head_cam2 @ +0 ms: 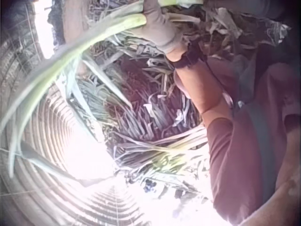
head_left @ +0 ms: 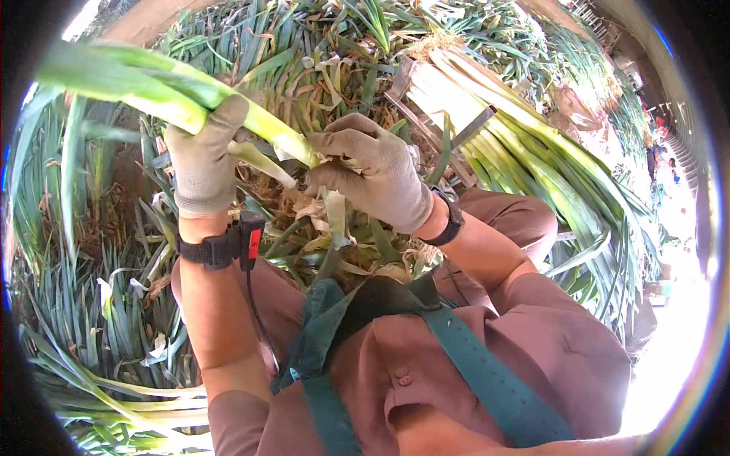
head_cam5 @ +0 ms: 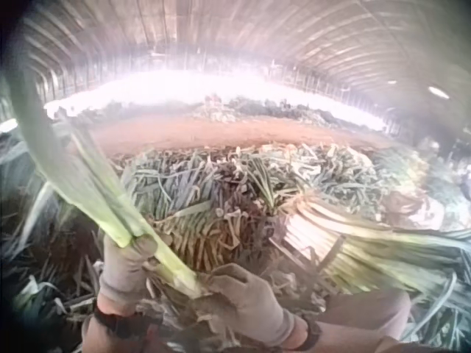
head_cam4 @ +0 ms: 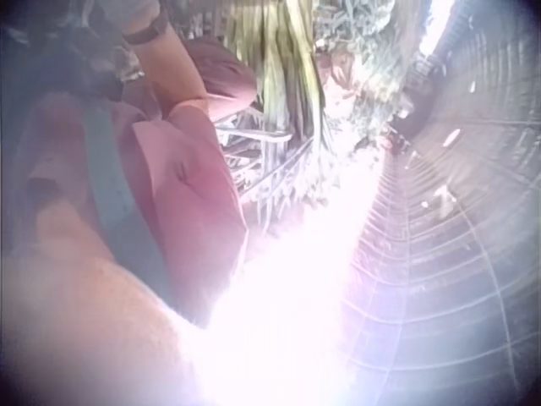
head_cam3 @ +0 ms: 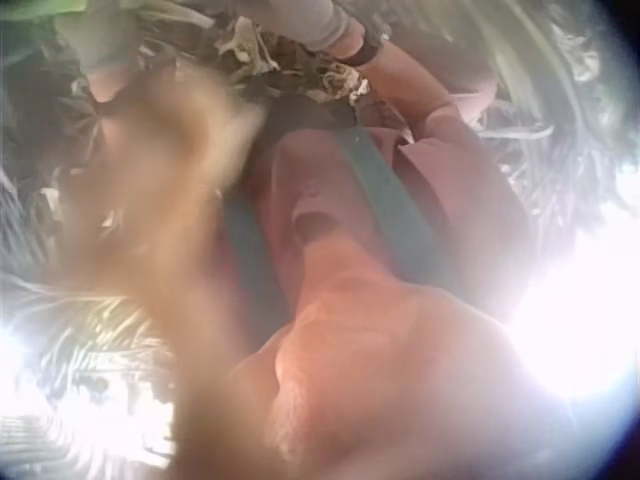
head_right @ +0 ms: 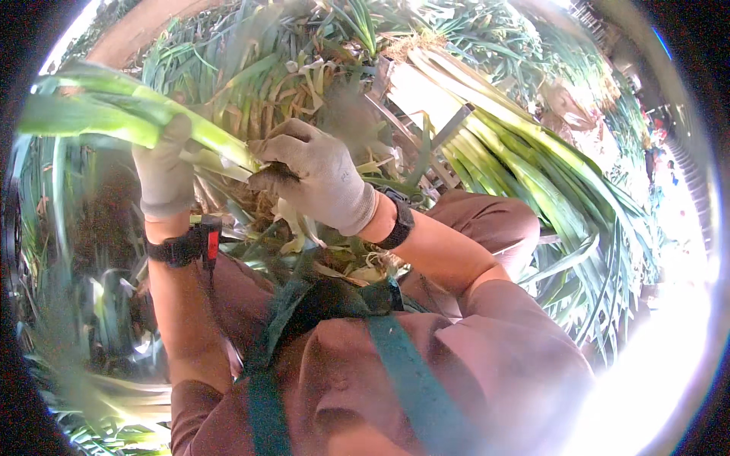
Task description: Cleaning and stripping the outer leaves of harvested leeks in a farm processing area.
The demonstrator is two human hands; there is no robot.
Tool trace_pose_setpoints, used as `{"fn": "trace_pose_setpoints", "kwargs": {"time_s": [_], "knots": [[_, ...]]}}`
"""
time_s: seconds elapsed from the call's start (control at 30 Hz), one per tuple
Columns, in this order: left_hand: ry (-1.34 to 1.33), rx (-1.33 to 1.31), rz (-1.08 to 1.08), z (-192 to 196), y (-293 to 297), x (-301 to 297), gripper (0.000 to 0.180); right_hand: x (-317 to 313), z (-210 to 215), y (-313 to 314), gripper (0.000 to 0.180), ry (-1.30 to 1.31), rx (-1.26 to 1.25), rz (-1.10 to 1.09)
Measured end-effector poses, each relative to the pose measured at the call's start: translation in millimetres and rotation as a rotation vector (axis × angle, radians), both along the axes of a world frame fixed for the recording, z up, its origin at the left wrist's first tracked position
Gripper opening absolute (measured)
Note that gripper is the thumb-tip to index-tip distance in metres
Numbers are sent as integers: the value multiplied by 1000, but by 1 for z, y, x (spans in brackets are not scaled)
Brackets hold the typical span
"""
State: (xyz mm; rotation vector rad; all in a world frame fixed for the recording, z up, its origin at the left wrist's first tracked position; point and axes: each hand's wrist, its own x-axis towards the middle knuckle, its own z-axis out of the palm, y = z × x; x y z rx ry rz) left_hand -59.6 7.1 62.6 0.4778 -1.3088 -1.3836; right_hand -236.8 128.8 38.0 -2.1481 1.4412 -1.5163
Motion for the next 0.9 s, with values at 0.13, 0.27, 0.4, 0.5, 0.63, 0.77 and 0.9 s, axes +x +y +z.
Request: {"fn": "trace_pose_setpoints", "kwargs": {"time_s": [0.13,0.27,0.4,0.5,0.63,0.77,0.9], "knots": [[92,-27,52,-1,-7,7,27,3,7,-13,31,-144,51,93],[146,-11,76,-3,-9,12,29,14,-5,-28,21,-474,137,241],[185,33,82,-3,-11,14,28,15,-4,-32,16,-225,45,197],[205,26,141,-9,-22,17,27,3,8,-22,15,109,-88,203],[85,67,244,-19,-33,33,20,-28,1,7,13,581,302,295],[-29,73,244,-18,-29,19,11,-25,25,9,30,716,389,164],[-17,120,234,-14,-29,8,11,38,23,-54,29,533,-199,-131]]}}
